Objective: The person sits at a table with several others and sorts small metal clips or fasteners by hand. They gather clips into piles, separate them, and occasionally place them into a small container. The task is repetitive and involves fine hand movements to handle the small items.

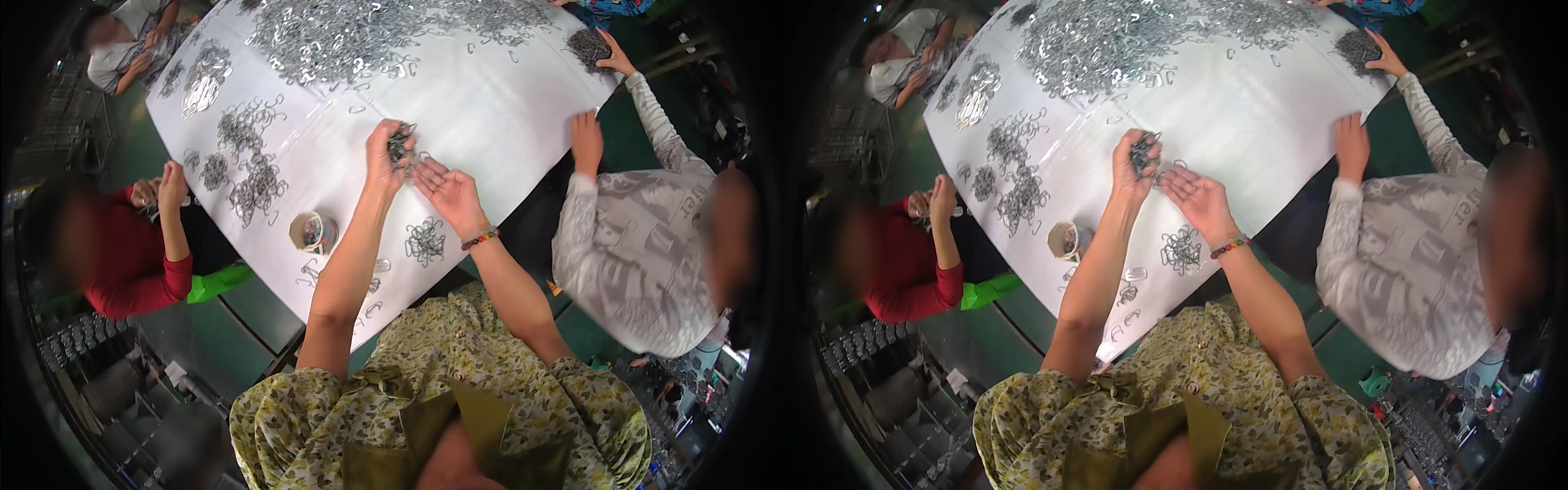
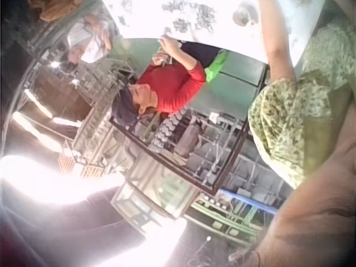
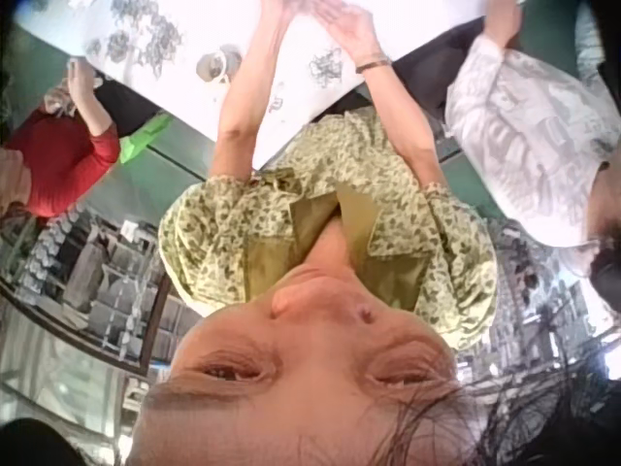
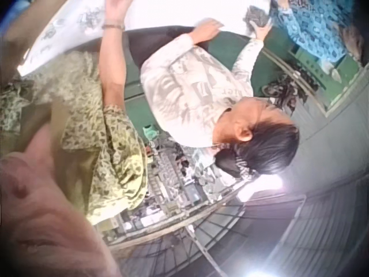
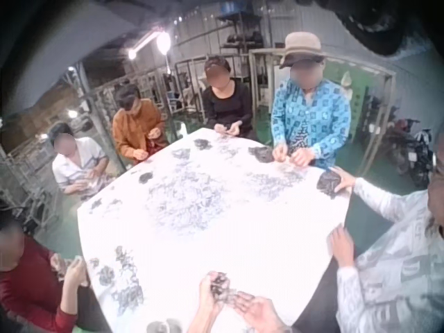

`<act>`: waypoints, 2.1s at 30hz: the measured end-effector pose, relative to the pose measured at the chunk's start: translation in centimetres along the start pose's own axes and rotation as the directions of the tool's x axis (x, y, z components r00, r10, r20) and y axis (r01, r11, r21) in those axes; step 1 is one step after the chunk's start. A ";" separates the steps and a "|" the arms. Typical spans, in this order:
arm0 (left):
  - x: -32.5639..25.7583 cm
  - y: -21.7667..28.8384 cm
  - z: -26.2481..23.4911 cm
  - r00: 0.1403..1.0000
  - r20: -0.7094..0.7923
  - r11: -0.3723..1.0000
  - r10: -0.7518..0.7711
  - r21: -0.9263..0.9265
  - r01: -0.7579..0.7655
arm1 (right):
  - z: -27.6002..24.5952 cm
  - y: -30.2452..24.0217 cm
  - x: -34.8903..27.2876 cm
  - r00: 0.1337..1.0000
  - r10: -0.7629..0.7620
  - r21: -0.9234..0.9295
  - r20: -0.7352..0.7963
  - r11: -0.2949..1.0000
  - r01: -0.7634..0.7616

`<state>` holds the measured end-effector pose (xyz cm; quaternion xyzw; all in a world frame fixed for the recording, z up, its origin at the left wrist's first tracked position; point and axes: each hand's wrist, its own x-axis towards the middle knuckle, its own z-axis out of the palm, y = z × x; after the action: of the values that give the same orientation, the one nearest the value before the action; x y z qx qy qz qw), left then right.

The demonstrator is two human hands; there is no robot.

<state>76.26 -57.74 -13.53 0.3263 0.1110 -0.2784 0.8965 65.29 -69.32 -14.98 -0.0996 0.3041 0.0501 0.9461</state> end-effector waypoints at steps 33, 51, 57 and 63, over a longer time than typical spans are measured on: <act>-1.9 -7.5 -5.1 0.844 0.495 -0.523 0.205 0.784 -0.334 | -1.0 -5.7 -3.4 0.992 0.123 0.180 -0.031 0.977 -0.116; -7.3 3.7 -12.2 0.737 0.569 -0.424 -0.364 0.603 -0.676 | -0.7 -1.9 -7.3 0.961 0.236 0.103 -0.144 0.969 -0.223; -8.6 1.9 -12.3 0.906 0.396 -0.558 -0.149 0.723 -0.407 | -1.2 -2.1 -7.2 0.958 0.275 0.088 -0.079 0.959 -0.268; -8.1 1.8 -13.8 0.947 0.302 -0.189 0.110 0.942 -0.278 | -0.4 -1.3 -6.7 0.948 0.306 0.042 -0.091 0.952 -0.303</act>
<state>70.45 -44.18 -20.04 0.8860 -0.2399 -0.1414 0.3708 59.82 -70.90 -11.12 -0.0407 0.3617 0.1863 0.9126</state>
